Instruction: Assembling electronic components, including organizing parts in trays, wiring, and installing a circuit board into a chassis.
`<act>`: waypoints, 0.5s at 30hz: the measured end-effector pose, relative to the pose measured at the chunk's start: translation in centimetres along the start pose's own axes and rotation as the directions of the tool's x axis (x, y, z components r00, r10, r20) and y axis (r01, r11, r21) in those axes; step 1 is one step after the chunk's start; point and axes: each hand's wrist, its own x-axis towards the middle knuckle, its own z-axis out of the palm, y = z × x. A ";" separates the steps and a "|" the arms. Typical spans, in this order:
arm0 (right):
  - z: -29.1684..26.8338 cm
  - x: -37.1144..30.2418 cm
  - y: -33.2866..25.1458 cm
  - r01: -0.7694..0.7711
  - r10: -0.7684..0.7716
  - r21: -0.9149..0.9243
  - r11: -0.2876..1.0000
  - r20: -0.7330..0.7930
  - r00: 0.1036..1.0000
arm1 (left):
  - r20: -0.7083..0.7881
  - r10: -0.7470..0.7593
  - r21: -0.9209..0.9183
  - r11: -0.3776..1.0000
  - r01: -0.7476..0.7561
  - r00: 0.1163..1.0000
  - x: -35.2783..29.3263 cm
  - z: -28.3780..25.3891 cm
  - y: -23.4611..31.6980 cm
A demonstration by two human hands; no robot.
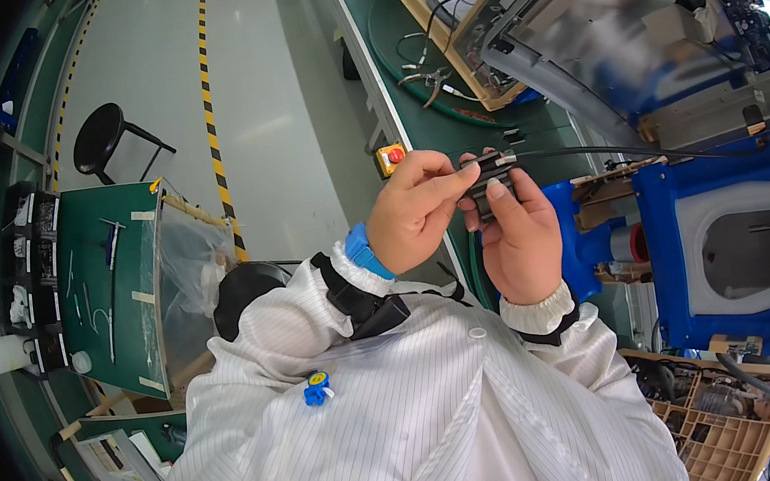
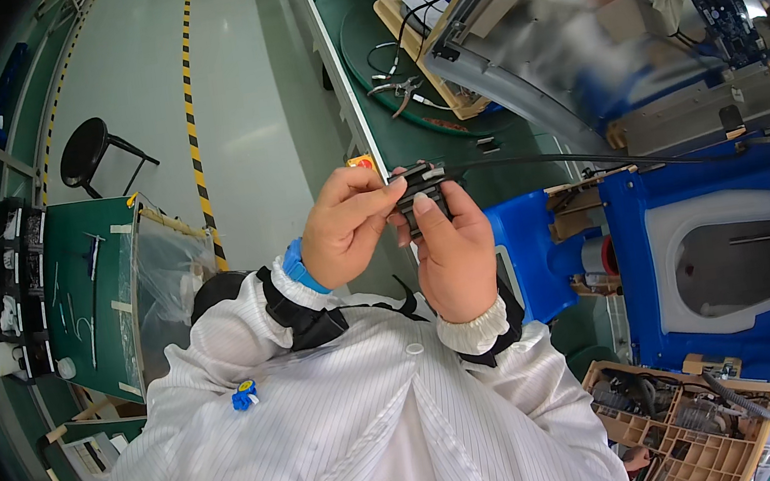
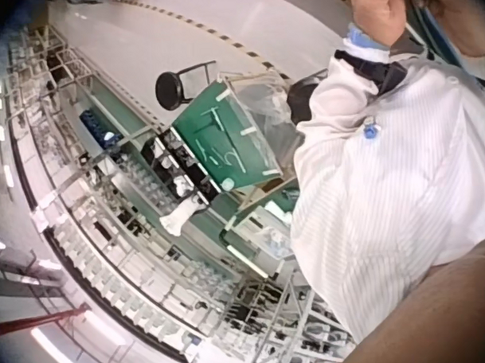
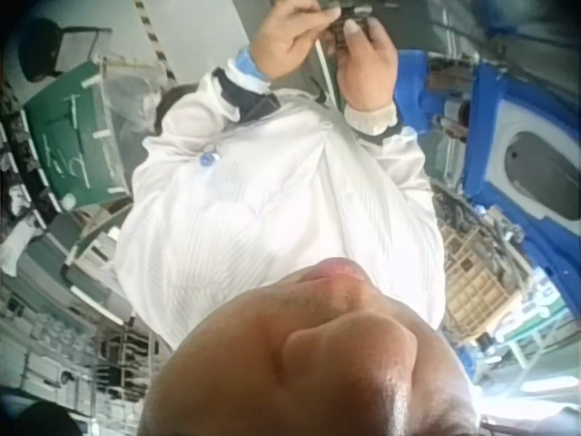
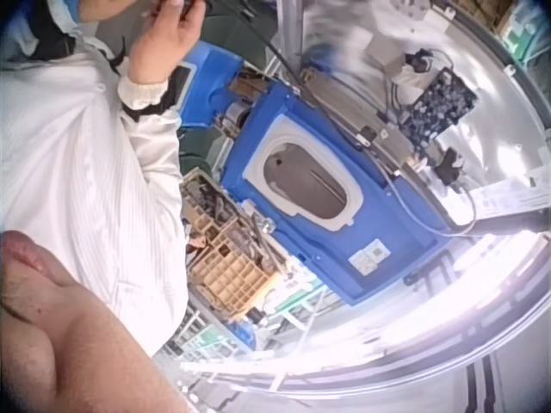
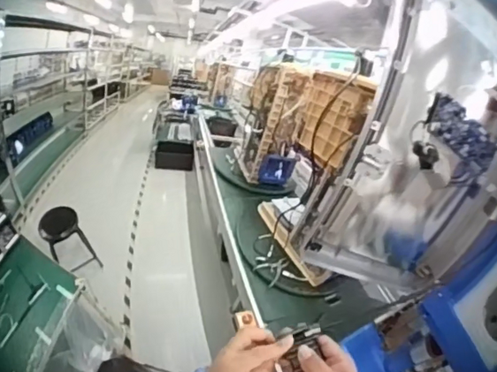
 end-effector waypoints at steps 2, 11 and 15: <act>0.3 -0.2 -0.4 0.018 -0.018 0.006 1.000 0.070 0.997 | -0.040 -0.030 -0.133 0.991 0.024 0.999 -0.3 0.1 -0.3; -3.7 -0.4 -3.0 -0.110 0.154 -0.127 0.986 0.418 0.895 | 0.003 0.004 0.005 1.000 -0.004 1.000 0.4 -0.9 1.5; -4.3 -0.6 -1.6 -0.104 0.137 -0.100 0.989 0.417 0.899 | 0.034 -0.021 -0.042 0.999 0.022 0.999 0.3 -1.0 2.5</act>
